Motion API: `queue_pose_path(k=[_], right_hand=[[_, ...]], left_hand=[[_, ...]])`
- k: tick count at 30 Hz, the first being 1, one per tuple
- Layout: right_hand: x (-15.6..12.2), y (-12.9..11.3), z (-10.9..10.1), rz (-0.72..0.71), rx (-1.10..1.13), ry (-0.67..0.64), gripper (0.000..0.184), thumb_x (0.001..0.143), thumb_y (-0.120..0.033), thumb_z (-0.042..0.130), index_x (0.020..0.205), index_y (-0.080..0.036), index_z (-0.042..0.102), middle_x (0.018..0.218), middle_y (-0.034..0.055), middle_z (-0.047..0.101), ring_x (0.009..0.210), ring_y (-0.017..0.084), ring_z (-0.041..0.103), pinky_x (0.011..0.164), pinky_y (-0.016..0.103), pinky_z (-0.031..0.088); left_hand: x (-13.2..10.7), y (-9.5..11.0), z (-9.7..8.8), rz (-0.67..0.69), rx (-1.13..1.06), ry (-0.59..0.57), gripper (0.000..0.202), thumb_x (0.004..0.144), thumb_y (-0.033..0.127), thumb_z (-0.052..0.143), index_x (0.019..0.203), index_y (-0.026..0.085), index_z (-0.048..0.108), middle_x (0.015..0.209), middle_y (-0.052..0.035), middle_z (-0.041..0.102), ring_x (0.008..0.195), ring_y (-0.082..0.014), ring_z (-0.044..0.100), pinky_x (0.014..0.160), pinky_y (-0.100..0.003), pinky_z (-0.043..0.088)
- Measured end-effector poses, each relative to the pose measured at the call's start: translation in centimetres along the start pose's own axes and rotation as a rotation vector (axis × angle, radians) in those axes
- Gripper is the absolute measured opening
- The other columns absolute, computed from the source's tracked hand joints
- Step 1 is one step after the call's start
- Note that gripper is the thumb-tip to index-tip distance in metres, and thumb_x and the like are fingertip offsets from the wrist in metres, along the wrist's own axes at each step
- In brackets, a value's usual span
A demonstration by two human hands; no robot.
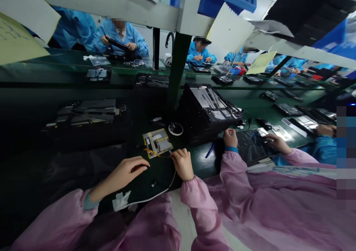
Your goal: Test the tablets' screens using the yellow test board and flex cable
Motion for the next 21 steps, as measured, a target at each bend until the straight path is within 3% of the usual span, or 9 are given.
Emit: queue_pose_path(k=[5, 8, 13, 17, 21], right_hand=[[2.2, -2.6, -2.3, -0.078, 0.384, 0.032, 0.015, 0.093, -0.02, 0.049, 0.088, -0.02, 0.063, 0.11, 0.0082, 0.061, 0.099, 0.018, 0.058, 0.086, 0.033, 0.049], [4.6, -5.4, -2.0, -0.117, 0.62, -0.047, 0.013, 0.094, -0.02, 0.046, 0.091, -0.02, 0.059, 0.099, 0.0053, 0.065, 0.096, 0.016, 0.062, 0.085, 0.03, 0.05], [8.1, -10.0, 1.4, -0.151, 0.875, -0.158, 0.014, 0.093, -0.023, 0.046, 0.103, -0.02, 0.055, 0.09, 0.0029, 0.064, 0.088, 0.014, 0.063, 0.082, 0.03, 0.051], [9.3, -11.0, 5.0, -0.058, 1.129, -0.246, 0.027, 0.089, -0.03, 0.052, 0.113, -0.022, 0.043, 0.091, 0.0007, 0.056, 0.081, 0.012, 0.062, 0.072, 0.026, 0.052], [9.1, -11.2, 7.0, -0.006, 1.257, -0.363, 0.031, 0.085, -0.032, 0.057, 0.112, -0.022, 0.045, 0.089, 0.0, 0.058, 0.067, 0.009, 0.058, 0.062, 0.023, 0.05]], left_hand=[[-0.1, 0.1, -0.9, -0.019, -0.005, 0.038, 0.019, 0.091, 0.028, 0.047, 0.091, 0.022, 0.065, 0.088, -0.0008, 0.067, 0.079, -0.0139, 0.062, 0.071, -0.025, 0.048], [-0.1, -0.3, -1.7, -0.036, 0.009, 0.086, 0.019, 0.091, 0.029, 0.048, 0.088, 0.021, 0.065, 0.085, -0.0004, 0.067, 0.074, -0.0132, 0.061, 0.069, -0.024, 0.047], [-0.5, -1.3, -3.7, -0.086, 0.022, 0.222, 0.017, 0.09, 0.03, 0.051, 0.088, 0.021, 0.065, 0.082, 0.0001, 0.066, 0.068, -0.0127, 0.06, 0.064, -0.024, 0.046], [-1.2, -2.4, -5.5, -0.114, -0.011, 0.325, 0.015, 0.09, 0.026, 0.051, 0.093, 0.021, 0.065, 0.089, -0.0012, 0.068, 0.076, -0.0135, 0.062, 0.068, -0.025, 0.047], [-1.5, -3.6, -6.4, -0.136, -0.022, 0.365, 0.015, 0.09, 0.026, 0.051, 0.089, 0.021, 0.065, 0.09, -0.0007, 0.069, 0.079, -0.0136, 0.063, 0.072, -0.024, 0.047]])
Point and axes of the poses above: each hand's wrist, its own x-axis towards the middle knuckle, its own z-axis out of the palm, y = z × x, the point moved 10 cm from there along x, towards the middle knuckle
